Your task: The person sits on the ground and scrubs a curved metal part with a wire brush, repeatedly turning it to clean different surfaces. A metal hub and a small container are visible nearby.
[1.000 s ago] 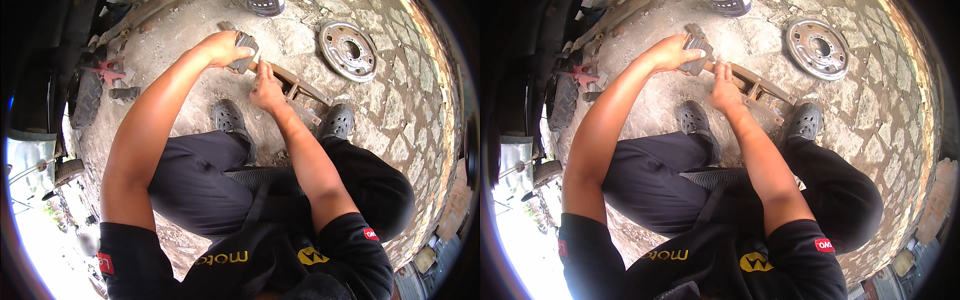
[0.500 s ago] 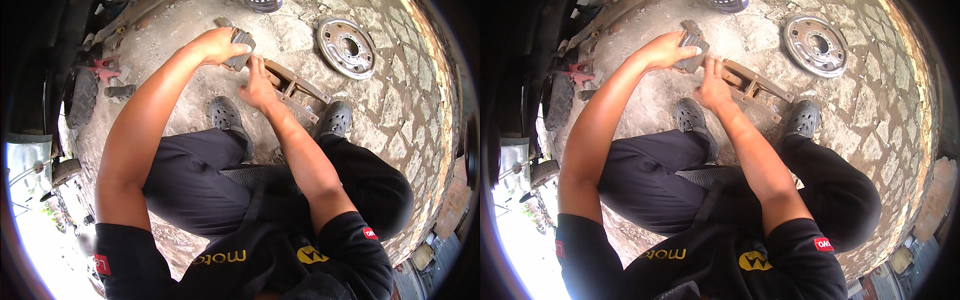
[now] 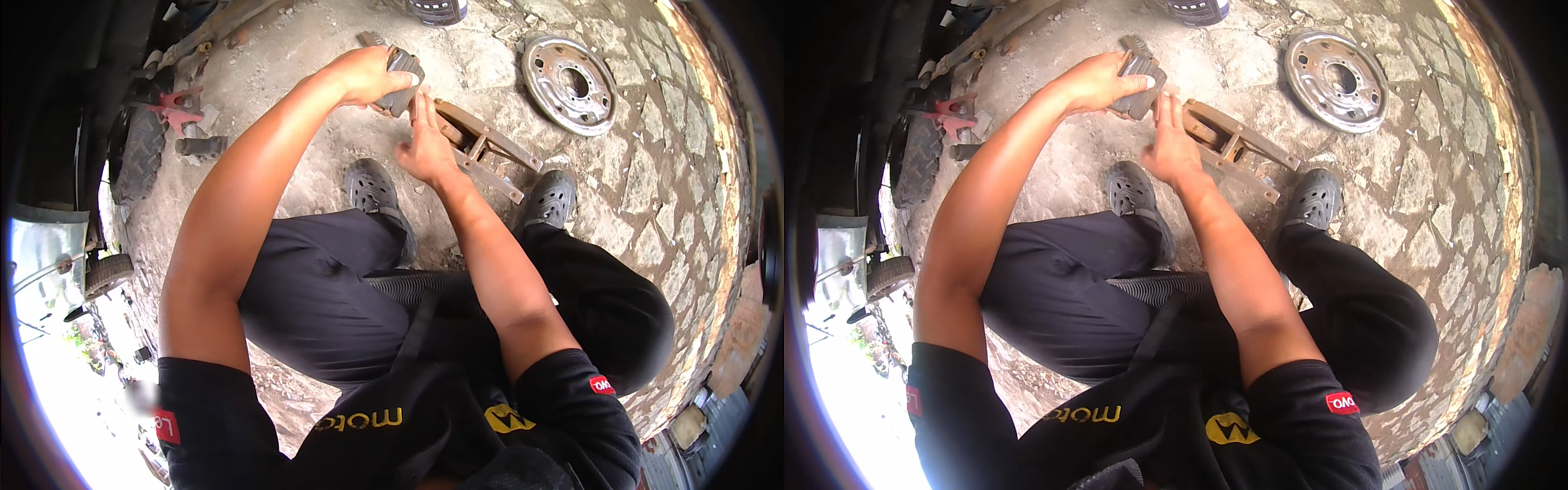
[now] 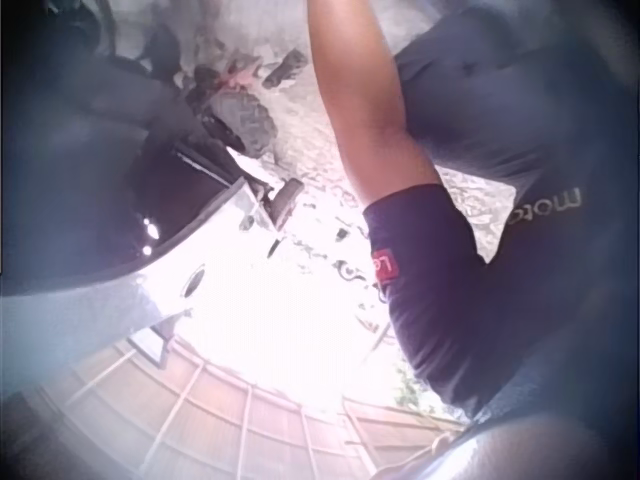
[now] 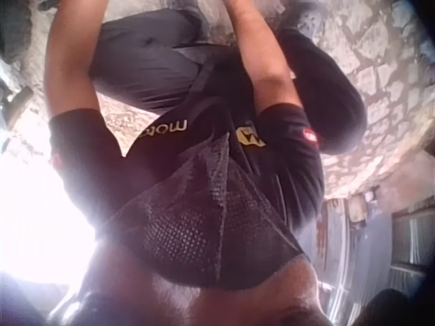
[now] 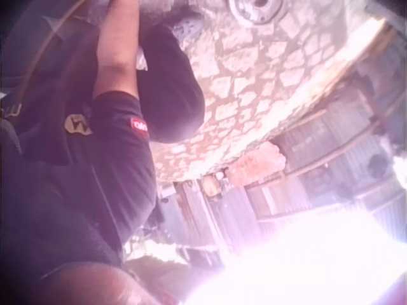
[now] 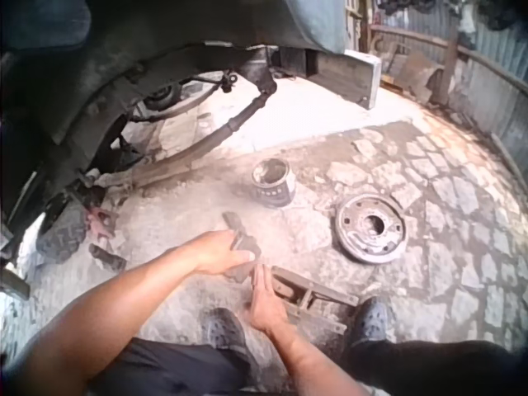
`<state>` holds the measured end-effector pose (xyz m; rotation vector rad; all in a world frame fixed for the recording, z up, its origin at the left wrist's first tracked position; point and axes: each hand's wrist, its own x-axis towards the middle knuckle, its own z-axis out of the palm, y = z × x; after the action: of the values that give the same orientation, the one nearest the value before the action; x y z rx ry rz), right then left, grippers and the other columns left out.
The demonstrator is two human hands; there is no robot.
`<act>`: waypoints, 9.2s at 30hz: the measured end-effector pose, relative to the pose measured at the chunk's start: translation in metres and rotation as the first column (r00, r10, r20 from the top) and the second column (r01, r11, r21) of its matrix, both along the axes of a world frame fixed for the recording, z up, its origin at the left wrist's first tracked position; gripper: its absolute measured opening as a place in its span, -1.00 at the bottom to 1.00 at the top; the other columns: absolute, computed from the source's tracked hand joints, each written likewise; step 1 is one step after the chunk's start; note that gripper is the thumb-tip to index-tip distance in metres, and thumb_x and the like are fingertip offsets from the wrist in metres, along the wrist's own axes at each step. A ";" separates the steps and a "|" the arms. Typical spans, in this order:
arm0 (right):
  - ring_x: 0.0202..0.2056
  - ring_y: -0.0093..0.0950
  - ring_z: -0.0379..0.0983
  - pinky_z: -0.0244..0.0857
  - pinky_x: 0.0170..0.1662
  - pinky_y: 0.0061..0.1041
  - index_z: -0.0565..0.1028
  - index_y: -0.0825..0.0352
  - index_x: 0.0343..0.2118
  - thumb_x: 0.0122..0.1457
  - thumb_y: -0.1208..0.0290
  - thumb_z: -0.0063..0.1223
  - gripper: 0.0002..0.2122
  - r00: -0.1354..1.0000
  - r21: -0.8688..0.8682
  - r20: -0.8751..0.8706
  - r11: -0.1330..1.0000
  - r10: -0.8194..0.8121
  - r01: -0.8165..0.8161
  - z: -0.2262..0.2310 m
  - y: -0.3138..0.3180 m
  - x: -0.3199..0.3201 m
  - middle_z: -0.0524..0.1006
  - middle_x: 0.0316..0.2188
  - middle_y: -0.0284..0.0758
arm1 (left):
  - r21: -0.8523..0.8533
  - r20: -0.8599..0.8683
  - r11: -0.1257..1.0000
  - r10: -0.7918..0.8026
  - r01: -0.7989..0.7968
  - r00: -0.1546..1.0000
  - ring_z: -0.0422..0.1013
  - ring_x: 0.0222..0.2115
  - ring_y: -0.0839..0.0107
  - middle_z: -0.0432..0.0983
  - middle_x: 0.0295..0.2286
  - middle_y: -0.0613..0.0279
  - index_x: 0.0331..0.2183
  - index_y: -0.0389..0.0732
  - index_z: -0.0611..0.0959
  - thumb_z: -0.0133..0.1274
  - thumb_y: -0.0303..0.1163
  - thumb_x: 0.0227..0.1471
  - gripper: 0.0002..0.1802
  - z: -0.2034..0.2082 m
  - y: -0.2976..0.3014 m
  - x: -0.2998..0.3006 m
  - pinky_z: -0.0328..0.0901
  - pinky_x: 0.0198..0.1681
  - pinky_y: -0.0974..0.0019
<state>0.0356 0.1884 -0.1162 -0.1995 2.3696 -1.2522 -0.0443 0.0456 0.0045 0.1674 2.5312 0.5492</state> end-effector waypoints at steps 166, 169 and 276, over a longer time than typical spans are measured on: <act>0.34 -0.10 0.10 0.01 0.37 -0.34 0.02 0.49 0.34 0.03 0.36 0.16 -0.18 0.965 -0.149 -0.252 0.988 -0.071 0.034 -0.026 -0.008 -0.008 0.16 0.31 0.07 | 0.099 0.006 0.993 -0.069 0.068 0.998 0.51 -0.09 0.22 0.58 -0.13 -0.04 0.03 -0.30 0.48 0.16 -0.08 0.16 -0.43 -0.019 -0.026 -0.004 0.37 -0.02 0.20; 0.32 -0.12 0.15 0.09 0.33 -0.34 0.02 0.45 0.35 0.03 0.40 0.10 -0.20 0.985 -0.039 -0.169 0.999 -0.034 0.028 -0.049 0.011 -0.018 0.22 0.28 0.06 | 0.042 -0.028 0.995 -0.087 0.088 0.996 0.48 -0.13 0.40 0.58 -0.13 0.07 0.07 -0.28 0.46 0.15 -0.16 0.20 -0.47 -0.012 -0.019 -0.002 0.38 -0.05 0.27; 0.28 0.03 0.18 0.34 0.15 -0.19 -0.42 0.21 0.42 0.02 0.48 0.04 0.01 0.963 -0.043 -0.154 0.976 -0.219 0.215 -0.048 -0.013 0.015 -0.40 0.43 0.03 | -0.071 -0.228 0.997 -0.001 -0.016 0.974 0.53 -0.12 -0.06 0.59 -0.20 -0.26 -0.12 -0.43 0.60 0.10 0.07 0.13 -0.34 -0.015 0.003 -0.002 0.40 -0.02 0.08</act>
<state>0.0501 0.1752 -0.1643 -0.0489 2.5683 -1.4148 -0.0466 0.0489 -0.0105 0.2049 2.7718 0.4625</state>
